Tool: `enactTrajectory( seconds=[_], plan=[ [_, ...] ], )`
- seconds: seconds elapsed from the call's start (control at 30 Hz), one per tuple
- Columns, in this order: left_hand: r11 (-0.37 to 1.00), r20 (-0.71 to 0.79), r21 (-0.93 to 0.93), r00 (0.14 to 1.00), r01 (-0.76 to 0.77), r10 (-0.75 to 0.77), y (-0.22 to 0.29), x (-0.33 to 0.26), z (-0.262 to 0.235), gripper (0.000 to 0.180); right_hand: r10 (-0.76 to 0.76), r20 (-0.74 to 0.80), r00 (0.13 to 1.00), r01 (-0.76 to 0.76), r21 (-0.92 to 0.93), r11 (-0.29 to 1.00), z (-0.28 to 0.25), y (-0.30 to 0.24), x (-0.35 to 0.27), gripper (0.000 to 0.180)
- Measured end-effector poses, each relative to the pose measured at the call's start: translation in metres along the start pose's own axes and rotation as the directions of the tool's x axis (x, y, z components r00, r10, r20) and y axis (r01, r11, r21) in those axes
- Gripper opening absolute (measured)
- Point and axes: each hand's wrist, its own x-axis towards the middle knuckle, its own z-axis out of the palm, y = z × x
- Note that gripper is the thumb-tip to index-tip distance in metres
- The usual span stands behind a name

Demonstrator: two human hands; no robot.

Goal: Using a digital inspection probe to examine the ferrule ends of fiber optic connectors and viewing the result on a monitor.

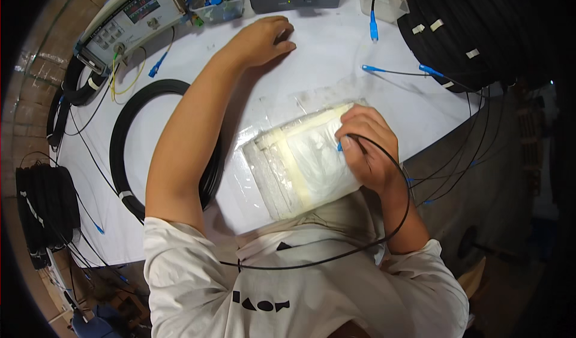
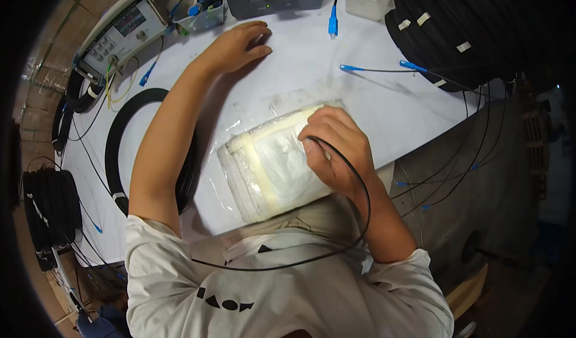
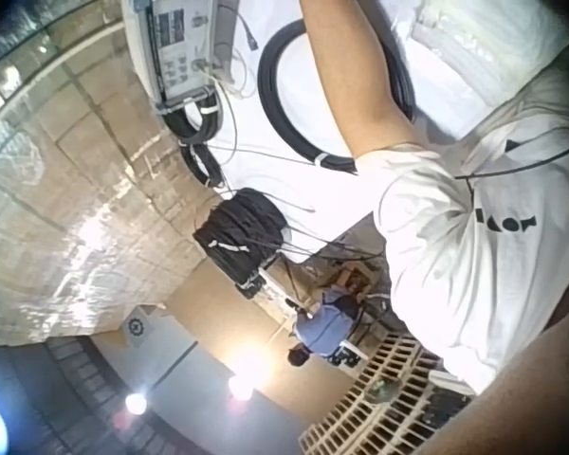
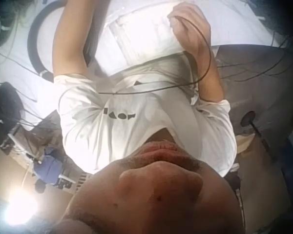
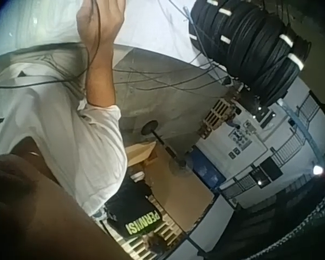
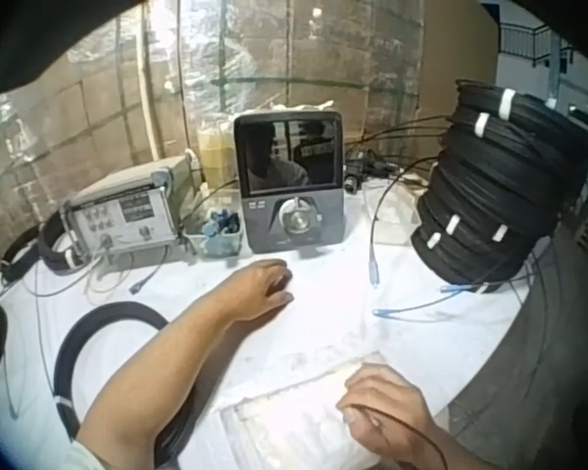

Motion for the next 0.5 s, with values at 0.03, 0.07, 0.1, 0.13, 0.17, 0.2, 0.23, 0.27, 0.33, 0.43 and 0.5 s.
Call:
enactTrajectory(
  seconds=[0.03, 0.07, 0.1, 0.13, 0.17, 0.2, 0.23, 0.27, 0.33, 0.43, 0.5],
  plan=[
    [1.0, 0.009, -0.012, 1.0, 0.021, -0.021, 0.0012, -0.0013, 0.0011, 0.043, -0.035, -0.044, 0.998, 0.034, -0.017, 0.999, 0.001, 0.0019, -0.0015, 0.007],
    [0.999, 0.018, -0.025, 0.999, 0.042, -0.042, 0.002, -0.0011, 0.0019, 0.043, -0.07, -0.087, 0.994, 0.067, -0.036, 0.997, 0.0017, 0.0037, -0.0014, 0.006],
    [1.0, -0.01, -0.02, 1.0, 0.022, -0.022, 0.0007, -0.0029, 0.0024, 0.043, -0.071, -0.09, 0.993, 0.068, -0.037, 0.997, 0.0027, 0.0023, -0.0003, 0.006],
    [1.0, -0.011, -0.018, 1.0, 0.019, -0.019, -0.0014, -0.0039, 0.002, 0.043, -0.036, -0.083, 0.996, 0.034, -0.035, 0.999, 0.0048, 0.0004, 0.0013, 0.006],
    [1.0, -0.02, -0.015, 1.0, 0.003, -0.003, -0.0037, -0.0048, 0.0016, 0.044, -0.002, -0.076, 0.997, -0.001, -0.033, 0.999, 0.006, -0.0009, 0.0022, 0.007],
    [1.0, -0.031, -0.013, 0.999, -0.015, 0.015, -0.0032, -0.0033, 0.0009, 0.044, -0.002, -0.079, 0.997, -0.001, -0.037, 0.999, 0.005, -0.0006, 0.0013, 0.007],
    [1.0, -0.032, -0.013, 0.999, -0.02, 0.019, -0.0021, -0.0023, 0.0011, 0.044, -0.019, -0.051, 0.999, 0.019, 0.008, 1.0, 0.0036, 0.0, -0.0007, 0.008],
    [1.0, -0.009, -0.011, 1.0, 0.004, -0.004, -0.0008, -0.0023, 0.0017, 0.045, -0.036, -0.023, 0.999, 0.037, 0.053, 0.998, 0.0018, 0.0011, -0.0021, 0.009],
    [1.0, 0.018, -0.01, 0.999, 0.026, -0.026, 0.0035, -0.0013, -0.0003, 0.045, -0.079, -0.024, 0.997, 0.08, 0.041, 0.996, -0.0004, 0.0024, -0.0009, 0.011],
    [0.997, 0.101, 0.006, 0.992, 0.073, -0.073, 0.0029, 0.0002, -0.0033, 0.046, -0.105, 0.022, 0.994, 0.105, 0.02, 0.994, 0.0019, 0.0016, 0.0038, 0.012],
    [0.998, 0.062, 0.028, 0.997, 0.049, -0.051, 0.0005, -0.001, -0.0017, 0.046, -0.085, 0.086, 0.993, 0.08, 0.056, 0.995, 0.0011, 0.0023, 0.0039, 0.013]
  ],
)
